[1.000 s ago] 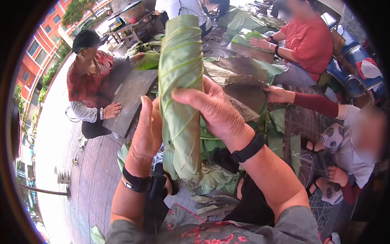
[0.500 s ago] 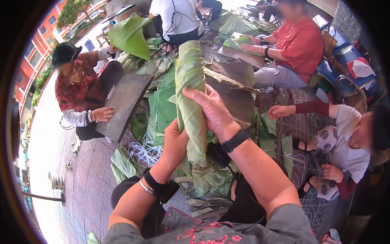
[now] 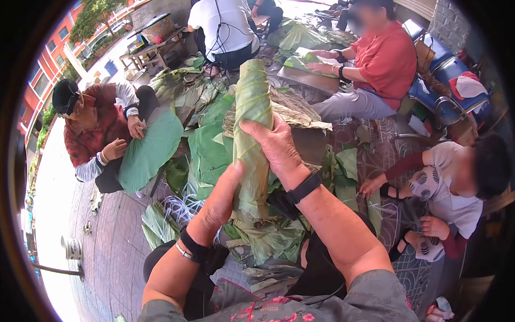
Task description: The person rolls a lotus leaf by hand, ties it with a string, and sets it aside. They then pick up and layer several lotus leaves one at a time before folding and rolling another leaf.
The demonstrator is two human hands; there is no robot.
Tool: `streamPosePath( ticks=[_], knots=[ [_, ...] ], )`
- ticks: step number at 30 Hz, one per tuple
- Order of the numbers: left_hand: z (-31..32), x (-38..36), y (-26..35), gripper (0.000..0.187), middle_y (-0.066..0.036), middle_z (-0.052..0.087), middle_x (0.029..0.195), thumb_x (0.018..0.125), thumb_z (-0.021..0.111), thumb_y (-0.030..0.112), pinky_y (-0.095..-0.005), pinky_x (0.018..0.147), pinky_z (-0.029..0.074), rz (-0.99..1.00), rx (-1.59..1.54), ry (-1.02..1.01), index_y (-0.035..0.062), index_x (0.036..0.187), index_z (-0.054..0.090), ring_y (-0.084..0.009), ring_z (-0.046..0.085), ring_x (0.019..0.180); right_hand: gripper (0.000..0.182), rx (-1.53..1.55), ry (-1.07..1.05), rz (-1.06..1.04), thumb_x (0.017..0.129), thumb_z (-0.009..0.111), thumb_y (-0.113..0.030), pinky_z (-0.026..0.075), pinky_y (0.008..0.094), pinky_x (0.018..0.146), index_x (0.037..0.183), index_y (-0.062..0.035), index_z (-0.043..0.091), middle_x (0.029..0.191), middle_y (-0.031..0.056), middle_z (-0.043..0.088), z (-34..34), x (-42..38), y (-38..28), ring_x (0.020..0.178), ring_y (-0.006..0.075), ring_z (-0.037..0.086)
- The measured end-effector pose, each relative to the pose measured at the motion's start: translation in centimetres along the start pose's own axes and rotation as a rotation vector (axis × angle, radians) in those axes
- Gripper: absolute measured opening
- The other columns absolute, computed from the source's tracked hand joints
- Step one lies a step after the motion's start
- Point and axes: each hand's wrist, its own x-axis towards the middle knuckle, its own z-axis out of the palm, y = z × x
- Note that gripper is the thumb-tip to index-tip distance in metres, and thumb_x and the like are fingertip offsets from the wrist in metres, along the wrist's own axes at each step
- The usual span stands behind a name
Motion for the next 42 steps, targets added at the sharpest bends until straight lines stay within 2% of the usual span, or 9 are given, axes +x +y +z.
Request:
streamPosePath(
  ticks=[2, 5, 8, 14, 26, 29, 32, 36, 42],
  knots=[
    [0.3, -0.2, -1.0, 0.053, -0.008, 0.061, 0.121, 0.098, 0.062, 0.034, -0.0327, 0.091, 0.051, 0.105, 0.306, 0.088, 0.0000, 0.135, 0.047, -0.0148, 0.062, 0.102, 0.030, 0.002, 0.009, 0.043, 0.084, 0.077, -0.016, 0.052, 0.0274, 0.077, 0.109, -0.0062, 0.064, 0.098, 0.0007, 0.067, 0.0, -0.3, -0.1, 0.086, 0.0093, 0.063],
    [0.6, -0.7, -1.0, 0.051, -0.010, 0.062, 0.120, 0.096, 0.065, 0.027, -0.0317, 0.089, 0.051, 0.113, 0.185, 0.023, -0.0012, 0.134, 0.047, -0.0151, 0.062, 0.102, 0.032, 0.033, -0.033, 0.100, 0.083, 0.078, -0.018, 0.052, 0.0281, 0.078, 0.110, -0.0057, 0.063, 0.098, 0.0011, 0.066, -0.4, -0.1, -0.6, 0.087, 0.0102, 0.063],
    [-1.1, 0.5, -3.9, 0.045, -0.018, 0.069, 0.105, 0.093, 0.068, 0.024, -0.0361, 0.080, 0.053, 0.414, 0.560, 0.138, -0.0025, 0.127, 0.052, -0.0271, 0.069, 0.093, 0.035, 0.069, -0.096, 0.142, 0.083, 0.078, -0.019, 0.053, 0.0290, 0.080, 0.111, -0.0051, 0.063, 0.100, 0.0022, 0.067, -1.3, 0.7, -2.0, 0.089, 0.0115, 0.064],
    [-0.3, -0.8, -3.0, 0.035, -0.025, 0.068, 0.087, 0.091, 0.068, 0.022, -0.0431, 0.070, 0.052, 0.525, 0.895, 0.178, -0.0030, 0.113, 0.056, -0.0434, 0.067, 0.084, 0.040, 0.091, -0.094, 0.110, 0.082, 0.079, -0.019, 0.052, 0.0314, 0.085, 0.115, -0.0050, 0.061, 0.104, 0.0041, 0.067, -1.9, 0.6, -1.9, 0.093, 0.0137, 0.065],
    [-1.2, -0.8, -3.0, 0.042, -0.023, 0.070, 0.097, 0.093, 0.066, 0.020, -0.0393, 0.078, 0.053, 0.408, 0.818, 0.084, -0.0001, 0.127, 0.053, -0.0361, 0.070, 0.091, 0.034, 0.159, -0.034, 0.135, 0.080, 0.078, -0.012, 0.054, 0.0331, 0.081, 0.111, -0.0065, 0.065, 0.097, 0.0026, 0.069, -2.8, 1.1, -2.2, 0.087, 0.0155, 0.067],
    [-1.4, -0.3, -3.2, 0.047, -0.010, 0.068, 0.110, 0.094, 0.068, 0.020, -0.0308, 0.089, 0.049, 0.374, 0.705, 0.109, -0.0006, 0.132, 0.050, -0.0154, 0.063, 0.099, 0.033, 0.169, -0.005, 0.104, 0.081, 0.078, -0.011, 0.054, 0.0334, 0.081, 0.111, -0.0070, 0.064, 0.098, 0.0025, 0.068, -2.4, 1.0, -2.5, 0.088, 0.0155, 0.067],
    [-2.1, 0.0, -3.2, 0.068, -0.016, 0.068, 0.111, 0.087, 0.075, 0.031, -0.0335, 0.087, 0.051, 0.332, 0.716, 0.095, 0.0026, 0.140, 0.043, -0.0233, 0.067, 0.101, 0.033, 0.177, 0.080, 0.063, 0.081, 0.077, -0.011, 0.054, 0.0335, 0.080, 0.111, -0.0072, 0.064, 0.099, 0.0026, 0.068, -2.9, 1.4, -2.4, 0.088, 0.0156, 0.066],
    [-2.9, -0.7, -1.8, 0.064, -0.008, 0.067, 0.107, 0.085, 0.076, 0.036, -0.0303, 0.086, 0.049, 0.041, 0.657, -0.039, -0.0014, 0.132, 0.052, -0.0144, 0.062, 0.096, 0.033, 0.166, 0.078, 0.038, 0.081, 0.076, -0.009, 0.054, 0.0343, 0.079, 0.112, -0.0068, 0.063, 0.099, 0.0028, 0.068, -4.0, 1.9, -3.1, 0.088, 0.0161, 0.066],
    [-4.0, -0.2, -2.9, 0.055, -0.007, 0.066, 0.113, 0.089, 0.074, 0.030, -0.0302, 0.091, 0.049, -0.010, 0.573, -0.135, -0.0028, 0.128, 0.053, -0.0140, 0.061, 0.101, 0.031, 0.102, 0.087, 0.003, 0.084, 0.074, -0.011, 0.055, 0.0320, 0.079, 0.113, -0.0069, 0.063, 0.098, 0.0021, 0.068, -3.8, 1.4, -2.1, 0.085, 0.0156, 0.067]
  ],
)
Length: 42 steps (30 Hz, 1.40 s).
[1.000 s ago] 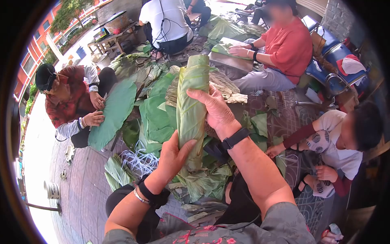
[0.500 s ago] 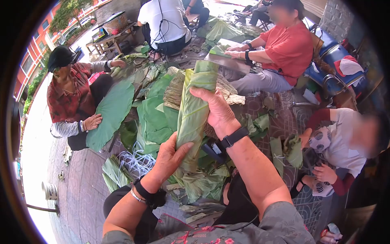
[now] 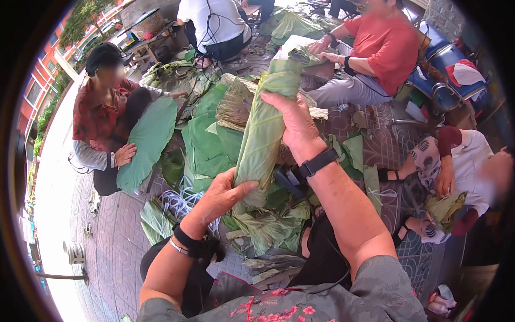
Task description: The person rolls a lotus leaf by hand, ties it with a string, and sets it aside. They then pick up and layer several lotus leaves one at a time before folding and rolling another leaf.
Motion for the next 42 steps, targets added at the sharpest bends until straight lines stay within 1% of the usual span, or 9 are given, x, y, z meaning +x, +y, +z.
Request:
streamPosePath(
  ticks=[3, 9, 15, 21, 24, 27, 30, 35, 42],
  knots=[
    [0.4, 0.0, 0.1, 0.056, -0.010, 0.067, 0.109, 0.090, 0.072, 0.032, -0.0325, 0.089, 0.050, 0.188, 0.084, 0.136, -0.0033, 0.129, 0.053, -0.0166, 0.062, 0.098, 0.029, 0.019, -0.006, 0.012, 0.082, 0.075, -0.007, 0.055, 0.0320, 0.076, 0.109, -0.0062, 0.065, 0.096, 0.0027, 0.068, 0.7, -0.4, 0.3, 0.084, 0.0151, 0.066],
    [1.5, 0.7, 1.6, 0.049, -0.006, 0.069, 0.105, 0.090, 0.073, 0.025, -0.0283, 0.079, 0.053, 0.205, -0.195, 0.351, -0.0028, 0.126, 0.056, -0.0107, 0.063, 0.090, 0.024, 0.032, -0.030, 0.082, 0.084, 0.075, -0.008, 0.054, 0.0311, 0.076, 0.106, -0.0063, 0.067, 0.095, 0.0022, 0.069, 3.0, -2.0, 3.1, 0.084, 0.0142, 0.066],
    [0.8, 0.4, 2.3, 0.032, -0.003, 0.071, 0.092, 0.091, 0.072, 0.021, -0.0256, 0.071, 0.052, 0.260, -0.151, 0.362, -0.0013, 0.113, 0.066, -0.0067, 0.062, 0.080, 0.052, 0.202, -0.331, 0.265, 0.080, 0.080, -0.016, 0.053, 0.0369, 0.091, 0.124, -0.0031, 0.055, 0.113, 0.0114, 0.066, 2.6, -1.7, 1.1, 0.102, 0.0209, 0.065],
    [1.4, 0.3, 1.8, 0.034, -0.012, 0.072, 0.084, 0.088, 0.074, 0.019, -0.0305, 0.065, 0.053, 0.420, 0.236, 0.528, 0.0046, 0.117, 0.065, -0.0195, 0.071, 0.072, 0.061, -0.017, -0.382, 0.185, 0.079, 0.080, -0.024, 0.053, 0.0415, 0.095, 0.128, 0.0002, 0.052, 0.116, 0.0175, 0.065, 2.4, -1.7, 0.9, 0.105, 0.0277, 0.066],
    [1.5, -0.3, 2.5, 0.033, -0.008, 0.073, 0.091, 0.091, 0.071, 0.014, -0.0273, 0.070, 0.053, 0.427, 0.458, 0.561, -0.0002, 0.119, 0.062, -0.0077, 0.065, 0.080, 0.061, 0.004, -0.356, 0.181, 0.079, 0.079, -0.023, 0.054, 0.0409, 0.093, 0.128, -0.0007, 0.052, 0.115, 0.0180, 0.065, 2.7, -2.1, 0.2, 0.103, 0.0266, 0.066],
    [1.6, -0.5, 2.5, 0.034, -0.011, 0.073, 0.090, 0.090, 0.072, 0.015, -0.0285, 0.071, 0.053, 0.394, 0.388, 0.539, -0.0001, 0.119, 0.062, -0.0086, 0.066, 0.081, 0.067, -0.013, -0.471, 0.136, 0.078, 0.080, -0.026, 0.054, 0.0414, 0.093, 0.131, -0.0005, 0.049, 0.120, 0.0194, 0.063, 2.9, -1.9, 0.0, 0.107, 0.0290, 0.065],
    [1.8, -0.4, 2.4, 0.036, -0.019, 0.071, 0.085, 0.087, 0.074, 0.020, -0.0342, 0.067, 0.053, 0.415, 0.297, 0.528, 0.0046, 0.117, 0.064, -0.0324, 0.072, 0.078, 0.078, 0.073, -0.492, 0.085, 0.077, 0.083, -0.030, 0.053, 0.0458, 0.094, 0.139, -0.0032, 0.044, 0.127, 0.0206, 0.059, 3.0, -1.6, -0.7, 0.114, 0.0330, 0.062],
    [2.4, -0.1, 2.0, 0.032, -0.017, 0.073, 0.087, 0.087, 0.074, 0.016, -0.0319, 0.069, 0.054, 0.463, 0.279, 0.517, -0.0001, 0.113, 0.064, -0.0215, 0.072, 0.076, 0.050, 0.052, -0.248, 0.126, 0.084, 0.074, -0.016, 0.056, 0.0416, 0.089, 0.128, -0.0014, 0.055, 0.114, 0.0176, 0.067, 2.4, -1.4, -0.9, 0.101, 0.0267, 0.067],
    [2.5, 0.1, 1.5, 0.028, -0.008, 0.073, 0.090, 0.090, 0.071, 0.013, -0.0278, 0.073, 0.052, 0.385, 0.024, 0.432, -0.0012, 0.114, 0.064, -0.0087, 0.064, 0.079, 0.053, 0.099, -0.386, 0.185, 0.083, 0.076, -0.018, 0.052, 0.0433, 0.096, 0.129, -0.0013, 0.055, 0.120, 0.0170, 0.065, 1.0, -0.6, -1.0, 0.107, 0.0261, 0.065]
  ],
)
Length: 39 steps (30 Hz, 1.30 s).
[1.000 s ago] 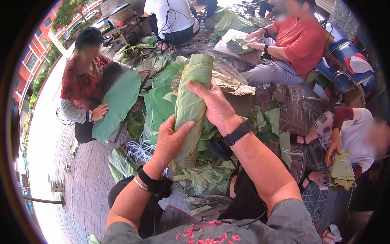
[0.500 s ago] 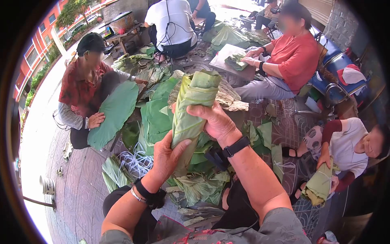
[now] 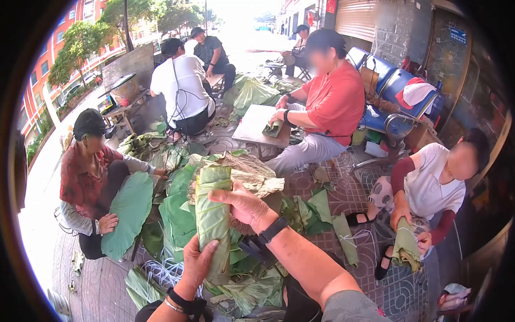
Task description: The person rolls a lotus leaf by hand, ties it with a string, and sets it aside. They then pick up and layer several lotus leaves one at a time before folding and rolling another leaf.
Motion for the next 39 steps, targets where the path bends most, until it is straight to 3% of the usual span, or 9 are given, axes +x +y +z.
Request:
streamPosePath(
  ticks=[2, 5, 8, 11, 16, 23, 30, 34, 39],
  knots=[
    [-0.4, 0.0, 0.2, 0.028, -0.003, 0.071, 0.098, 0.092, 0.069, 0.012, -0.0267, 0.077, 0.051, -0.081, -0.088, -0.065, -0.0011, 0.117, 0.064, -0.0082, 0.061, 0.086, 0.050, 0.020, -0.026, 0.011, 0.084, 0.076, -0.016, 0.053, 0.0429, 0.095, 0.128, -0.0016, 0.056, 0.120, 0.0172, 0.066, -0.1, 0.1, -0.2, 0.106, 0.0254, 0.066],
    [-0.3, 0.1, 0.6, 0.036, -0.004, 0.069, 0.107, 0.093, 0.069, 0.013, -0.0270, 0.085, 0.050, -0.174, -0.178, -0.137, -0.0010, 0.125, 0.059, -0.0094, 0.061, 0.095, 0.045, -0.027, 0.146, -0.001, 0.085, 0.075, -0.013, 0.055, 0.0413, 0.091, 0.125, -0.0020, 0.058, 0.116, 0.0162, 0.067, 0.3, 0.2, 0.3, 0.103, 0.0248, 0.067],
    [0.4, 0.3, 0.5, 0.039, -0.005, 0.067, 0.113, 0.093, 0.068, 0.013, -0.0276, 0.088, 0.050, -0.085, -0.184, -0.060, -0.0008, 0.128, 0.056, -0.0102, 0.060, 0.100, 0.038, -0.023, 0.189, -0.023, 0.086, 0.073, -0.011, 0.057, 0.0402, 0.087, 0.121, -0.0027, 0.061, 0.112, 0.0153, 0.069, 0.2, 0.2, 0.8, 0.099, 0.0244, 0.068],
    [-0.2, 0.4, 1.1, 0.044, -0.006, 0.065, 0.118, 0.093, 0.067, 0.010, -0.0274, 0.091, 0.048, -0.148, -0.216, -0.141, 0.0006, 0.134, 0.052, -0.0102, 0.058, 0.105, 0.041, -0.024, 0.180, -0.014, 0.086, 0.074, -0.013, 0.056, 0.0404, 0.089, 0.123, -0.0022, 0.059, 0.114, 0.0153, 0.068, 0.1, 0.3, 0.8, 0.102, 0.0249, 0.067],
    [-0.6, 0.6, 1.4, 0.041, -0.004, 0.066, 0.114, 0.095, 0.066, 0.009, -0.0267, 0.088, 0.049, -0.135, -0.244, -0.126, 0.0017, 0.134, 0.054, -0.0092, 0.059, 0.100, 0.061, 0.057, 0.039, 0.024, 0.083, 0.079, -0.025, 0.052, 0.0417, 0.097, 0.131, 0.0006, 0.052, 0.124, 0.0169, 0.064, 0.7, 0.3, 1.6, 0.115, 0.0268, 0.062],
    [-1.1, 0.4, 0.7, 0.037, -0.003, 0.067, 0.111, 0.095, 0.065, 0.009, -0.0255, 0.085, 0.050, -0.139, -0.222, -0.120, 0.0015, 0.130, 0.057, -0.0078, 0.059, 0.097, 0.048, 0.004, 0.134, 0.064, 0.085, 0.077, -0.027, 0.055, 0.0389, 0.088, 0.121, -0.0018, 0.058, 0.105, 0.0115, 0.068, 1.5, 0.3, 3.0, 0.099, 0.0214, 0.066],
    [-1.7, 1.0, 1.5, 0.036, -0.003, 0.067, 0.110, 0.095, 0.064, 0.010, -0.0264, 0.085, 0.050, -0.115, -0.234, -0.063, 0.0004, 0.129, 0.056, -0.0087, 0.060, 0.096, 0.039, -0.006, 0.095, 0.029, 0.088, 0.075, -0.026, 0.055, 0.0340, 0.084, 0.117, -0.0047, 0.060, 0.102, 0.0064, 0.068, 1.9, 0.4, 4.4, 0.092, 0.0185, 0.066],
    [-1.7, 1.0, 0.3, 0.038, -0.005, 0.066, 0.112, 0.095, 0.066, 0.012, -0.0272, 0.087, 0.049, -0.088, -0.156, -0.022, 0.0000, 0.129, 0.054, -0.0102, 0.060, 0.098, 0.037, -0.027, 0.213, 0.093, 0.086, 0.078, -0.020, 0.056, 0.0344, 0.079, 0.115, -0.0057, 0.061, 0.099, 0.0059, 0.068, 2.2, 0.2, 5.6, 0.087, 0.0181, 0.068],
    [-0.4, 0.5, -0.2, 0.040, -0.007, 0.065, 0.113, 0.095, 0.066, 0.015, -0.0271, 0.086, 0.050, -0.030, -0.071, 0.074, 0.0001, 0.129, 0.052, -0.0110, 0.060, 0.098, 0.030, 0.010, 0.264, 0.044, 0.085, 0.077, -0.013, 0.055, 0.0306, 0.077, 0.111, -0.0079, 0.064, 0.100, 0.0009, 0.068, 2.2, 0.4, 5.0, 0.087, 0.0119, 0.065]
  ],
)
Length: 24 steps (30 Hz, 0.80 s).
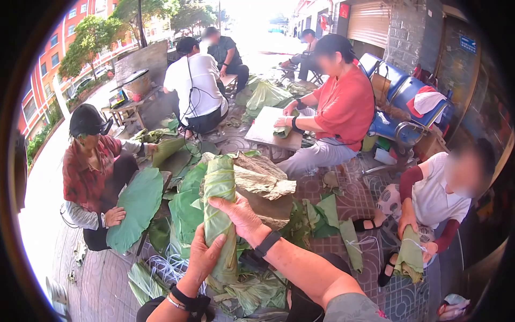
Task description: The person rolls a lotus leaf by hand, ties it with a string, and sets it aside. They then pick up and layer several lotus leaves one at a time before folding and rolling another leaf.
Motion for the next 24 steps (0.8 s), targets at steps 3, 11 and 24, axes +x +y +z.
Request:
streamPosePath(
  ticks=[3, 11, 24],
  knots=[
    [-1.2, 0.4, -0.1, 0.034, -0.007, 0.067, 0.110, 0.096, 0.066, 0.019, -0.0284, 0.084, 0.051, -0.188, -0.036, -0.099, 0.0004, 0.123, 0.057, -0.0118, 0.061, 0.096, 0.027, 0.024, 0.021, -0.034, 0.086, 0.075, -0.013, 0.055, 0.0316, 0.075, 0.111, -0.0079, 0.065, 0.099, 0.0012, 0.068, -0.5, 0.1, -1.4, 0.086, 0.0118, 0.065],
    [-2.2, 0.9, 3.5, 0.040, -0.011, 0.070, 0.092, 0.084, 0.076, 0.033, -0.0323, 0.072, 0.052, 0.013, 0.784, 0.175, -0.0004, 0.105, 0.066, -0.0200, 0.066, 0.081, 0.042, -0.651, -0.034, -0.685, 0.081, 0.079, -0.012, 0.054, 0.0309, 0.081, 0.118, -0.0039, 0.060, 0.103, 0.0043, 0.068, 4.5, -2.8, -3.5, 0.091, 0.0143, 0.067],
    [-6.0, 2.6, 2.1, 0.059, -0.021, 0.057, 0.131, 0.100, 0.038, 0.044, -0.0455, 0.103, 0.045, -0.696, -1.129, -0.211, -0.0028, 0.134, 0.050, -0.0314, 0.062, 0.110, 0.044, -1.574, -0.582, -1.090, 0.073, 0.069, -0.016, 0.040, 0.0467, 0.109, 0.116, -0.0124, 0.062, 0.121, 0.0064, 0.061, 4.6, -6.2, 0.4, 0.120, 0.0281, 0.056]
  ],
)
